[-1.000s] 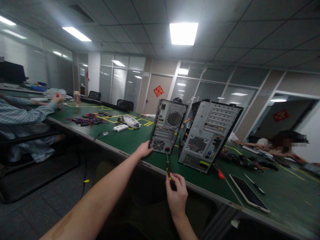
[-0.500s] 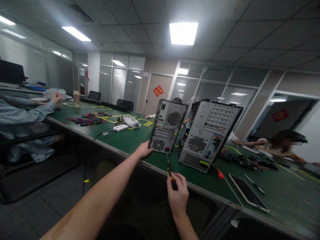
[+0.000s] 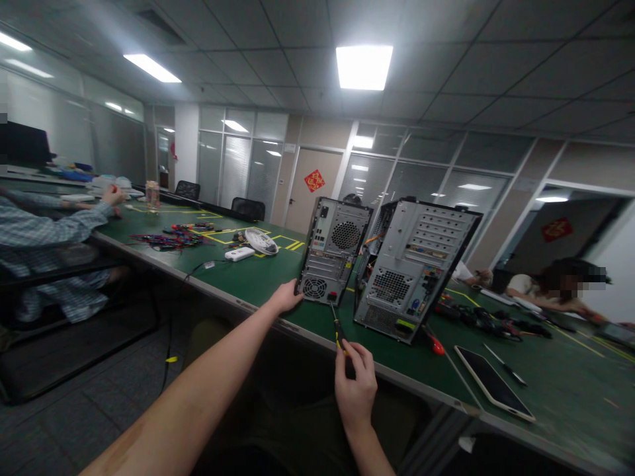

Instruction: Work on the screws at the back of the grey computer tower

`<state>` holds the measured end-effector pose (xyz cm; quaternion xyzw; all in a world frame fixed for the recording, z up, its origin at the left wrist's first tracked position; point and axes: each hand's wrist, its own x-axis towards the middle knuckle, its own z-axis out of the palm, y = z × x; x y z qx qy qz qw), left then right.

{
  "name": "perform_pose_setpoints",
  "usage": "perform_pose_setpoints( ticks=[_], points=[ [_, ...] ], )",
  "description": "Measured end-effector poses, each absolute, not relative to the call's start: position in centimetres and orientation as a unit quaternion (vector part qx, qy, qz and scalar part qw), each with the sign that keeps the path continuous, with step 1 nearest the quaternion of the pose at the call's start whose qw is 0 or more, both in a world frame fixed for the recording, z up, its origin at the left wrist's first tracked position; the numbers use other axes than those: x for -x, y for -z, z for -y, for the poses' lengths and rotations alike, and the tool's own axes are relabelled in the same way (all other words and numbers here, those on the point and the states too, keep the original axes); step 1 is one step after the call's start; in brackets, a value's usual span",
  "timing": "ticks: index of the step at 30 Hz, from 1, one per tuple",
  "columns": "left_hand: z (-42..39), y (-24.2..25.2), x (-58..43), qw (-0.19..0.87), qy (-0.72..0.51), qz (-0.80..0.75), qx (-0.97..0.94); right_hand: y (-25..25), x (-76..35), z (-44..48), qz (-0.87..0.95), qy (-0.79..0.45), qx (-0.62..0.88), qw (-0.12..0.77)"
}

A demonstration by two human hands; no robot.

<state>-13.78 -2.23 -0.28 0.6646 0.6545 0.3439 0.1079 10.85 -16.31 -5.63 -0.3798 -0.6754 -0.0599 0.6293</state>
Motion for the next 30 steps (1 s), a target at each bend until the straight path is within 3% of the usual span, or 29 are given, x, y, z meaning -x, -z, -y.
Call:
perform_pose_setpoints(
  ticks=[21, 30],
  points=[
    [2.47, 0.11, 13.72, 0.110, -0.345, -0.653, -0.666, 6.07, -11.13, 15.95, 0.650, -0.004, 0.396, 0.649],
    [2.34, 0.21, 13.74, 0.109, -0.346, -0.649, -0.669, 6.26, -10.74, 16.11, 0.658, 0.041, 0.377, 0.651]
  ],
)
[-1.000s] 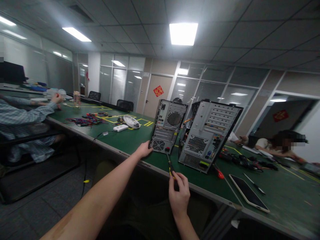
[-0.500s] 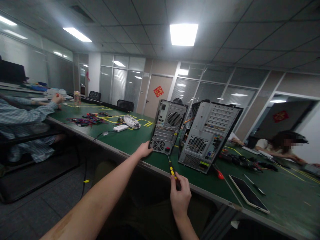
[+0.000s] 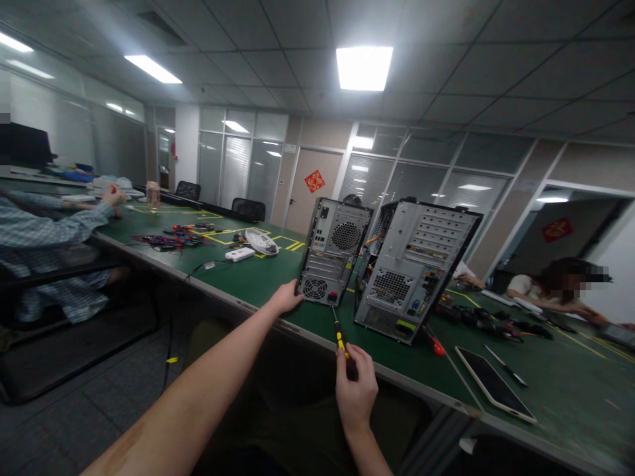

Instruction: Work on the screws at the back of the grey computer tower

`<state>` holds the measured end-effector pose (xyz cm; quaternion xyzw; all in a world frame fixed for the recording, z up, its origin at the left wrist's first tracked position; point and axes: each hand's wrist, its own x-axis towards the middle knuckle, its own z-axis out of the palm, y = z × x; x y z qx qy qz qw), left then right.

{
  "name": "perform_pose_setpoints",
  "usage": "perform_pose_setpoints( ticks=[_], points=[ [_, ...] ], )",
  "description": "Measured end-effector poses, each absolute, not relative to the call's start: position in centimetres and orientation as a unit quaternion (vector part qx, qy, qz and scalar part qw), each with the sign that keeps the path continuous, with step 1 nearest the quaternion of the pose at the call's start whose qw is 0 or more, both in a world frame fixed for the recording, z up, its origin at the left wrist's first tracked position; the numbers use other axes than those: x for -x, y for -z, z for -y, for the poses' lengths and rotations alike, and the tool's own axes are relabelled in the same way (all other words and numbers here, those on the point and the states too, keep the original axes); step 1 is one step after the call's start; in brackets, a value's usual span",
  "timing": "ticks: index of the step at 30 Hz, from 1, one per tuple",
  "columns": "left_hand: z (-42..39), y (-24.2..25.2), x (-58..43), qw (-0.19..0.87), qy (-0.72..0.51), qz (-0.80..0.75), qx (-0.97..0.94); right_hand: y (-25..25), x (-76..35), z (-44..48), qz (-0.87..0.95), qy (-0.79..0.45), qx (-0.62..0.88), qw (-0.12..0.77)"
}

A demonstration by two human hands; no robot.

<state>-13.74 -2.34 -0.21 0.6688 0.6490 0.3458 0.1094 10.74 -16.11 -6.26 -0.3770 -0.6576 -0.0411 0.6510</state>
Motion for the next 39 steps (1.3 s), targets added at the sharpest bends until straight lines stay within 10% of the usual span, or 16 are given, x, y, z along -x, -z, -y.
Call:
perform_pose_setpoints(
  ticks=[39],
  points=[
    [2.24, 0.33, 13.79, 0.111, -0.355, -0.641, -0.671, 6.23, -10.34, 16.37, 0.655, 0.063, 0.363, 0.660]
  ],
)
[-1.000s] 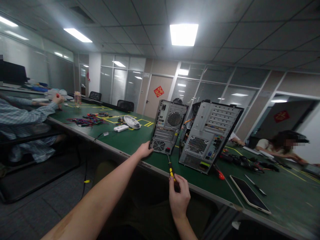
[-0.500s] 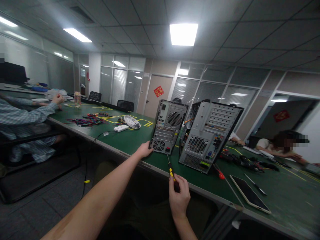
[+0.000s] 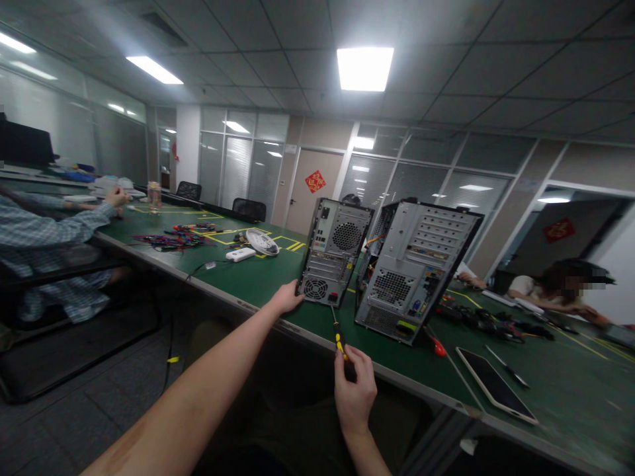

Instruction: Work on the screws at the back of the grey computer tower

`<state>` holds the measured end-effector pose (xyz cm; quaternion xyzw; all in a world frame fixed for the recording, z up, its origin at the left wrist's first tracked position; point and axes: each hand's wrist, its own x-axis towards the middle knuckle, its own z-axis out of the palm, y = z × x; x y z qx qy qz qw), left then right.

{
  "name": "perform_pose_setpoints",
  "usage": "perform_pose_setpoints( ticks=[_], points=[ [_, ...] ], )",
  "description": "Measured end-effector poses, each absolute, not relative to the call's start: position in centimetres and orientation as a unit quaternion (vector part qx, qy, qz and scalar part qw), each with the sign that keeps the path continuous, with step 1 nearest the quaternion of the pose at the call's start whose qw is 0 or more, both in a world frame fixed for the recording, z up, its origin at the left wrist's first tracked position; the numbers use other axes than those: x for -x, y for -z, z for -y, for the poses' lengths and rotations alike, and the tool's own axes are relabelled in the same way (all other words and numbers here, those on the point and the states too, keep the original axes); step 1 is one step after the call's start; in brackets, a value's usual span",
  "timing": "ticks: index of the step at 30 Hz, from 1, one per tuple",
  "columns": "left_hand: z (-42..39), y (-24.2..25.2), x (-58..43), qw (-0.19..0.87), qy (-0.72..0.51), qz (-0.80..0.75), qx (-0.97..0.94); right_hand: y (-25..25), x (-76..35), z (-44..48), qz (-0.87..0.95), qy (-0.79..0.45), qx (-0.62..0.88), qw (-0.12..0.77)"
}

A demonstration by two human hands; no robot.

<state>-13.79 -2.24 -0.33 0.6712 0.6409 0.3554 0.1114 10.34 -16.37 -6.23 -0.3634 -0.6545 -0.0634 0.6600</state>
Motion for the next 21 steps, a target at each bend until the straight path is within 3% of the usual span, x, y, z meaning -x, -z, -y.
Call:
perform_pose_setpoints(
  ticks=[21],
  points=[
    [2.17, 0.35, 13.84, 0.110, -0.353, -0.645, -0.669, 6.13, -10.34, 16.45, 0.655, 0.069, 0.374, 0.653]
  ],
)
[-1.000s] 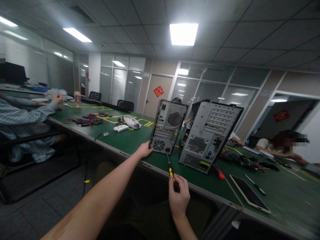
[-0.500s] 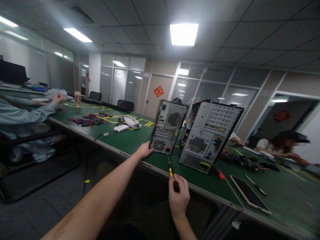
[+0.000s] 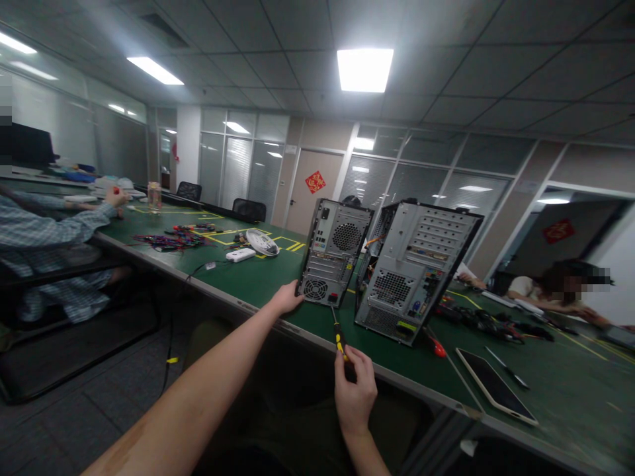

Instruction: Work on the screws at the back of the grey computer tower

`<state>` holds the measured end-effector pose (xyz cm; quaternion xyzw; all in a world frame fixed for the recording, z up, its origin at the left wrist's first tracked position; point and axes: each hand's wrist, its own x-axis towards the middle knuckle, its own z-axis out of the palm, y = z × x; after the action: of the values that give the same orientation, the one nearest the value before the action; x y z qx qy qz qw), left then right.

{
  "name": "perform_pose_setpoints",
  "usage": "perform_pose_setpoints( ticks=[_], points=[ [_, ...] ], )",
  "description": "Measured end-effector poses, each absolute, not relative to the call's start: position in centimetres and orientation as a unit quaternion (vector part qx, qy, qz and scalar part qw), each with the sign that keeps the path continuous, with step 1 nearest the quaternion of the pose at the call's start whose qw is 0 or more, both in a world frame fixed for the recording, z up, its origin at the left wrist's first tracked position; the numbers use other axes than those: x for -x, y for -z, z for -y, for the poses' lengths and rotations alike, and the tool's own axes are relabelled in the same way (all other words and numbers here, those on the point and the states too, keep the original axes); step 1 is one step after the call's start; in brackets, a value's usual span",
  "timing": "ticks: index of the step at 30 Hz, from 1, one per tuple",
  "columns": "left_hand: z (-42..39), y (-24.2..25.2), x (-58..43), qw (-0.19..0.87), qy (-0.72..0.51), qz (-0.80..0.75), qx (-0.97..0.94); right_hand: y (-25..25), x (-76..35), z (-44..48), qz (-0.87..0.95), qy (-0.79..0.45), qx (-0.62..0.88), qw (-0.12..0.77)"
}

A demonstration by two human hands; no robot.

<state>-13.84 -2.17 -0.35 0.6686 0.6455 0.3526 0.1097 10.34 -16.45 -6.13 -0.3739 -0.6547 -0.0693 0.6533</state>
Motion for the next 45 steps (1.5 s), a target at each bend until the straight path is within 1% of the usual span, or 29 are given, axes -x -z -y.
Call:
perform_pose_setpoints(
  ticks=[45],
  points=[
    [2.30, 0.20, 13.73, 0.109, -0.348, -0.647, -0.669, 6.35, -10.53, 16.18, 0.648, 0.068, 0.385, 0.653]
  ],
)
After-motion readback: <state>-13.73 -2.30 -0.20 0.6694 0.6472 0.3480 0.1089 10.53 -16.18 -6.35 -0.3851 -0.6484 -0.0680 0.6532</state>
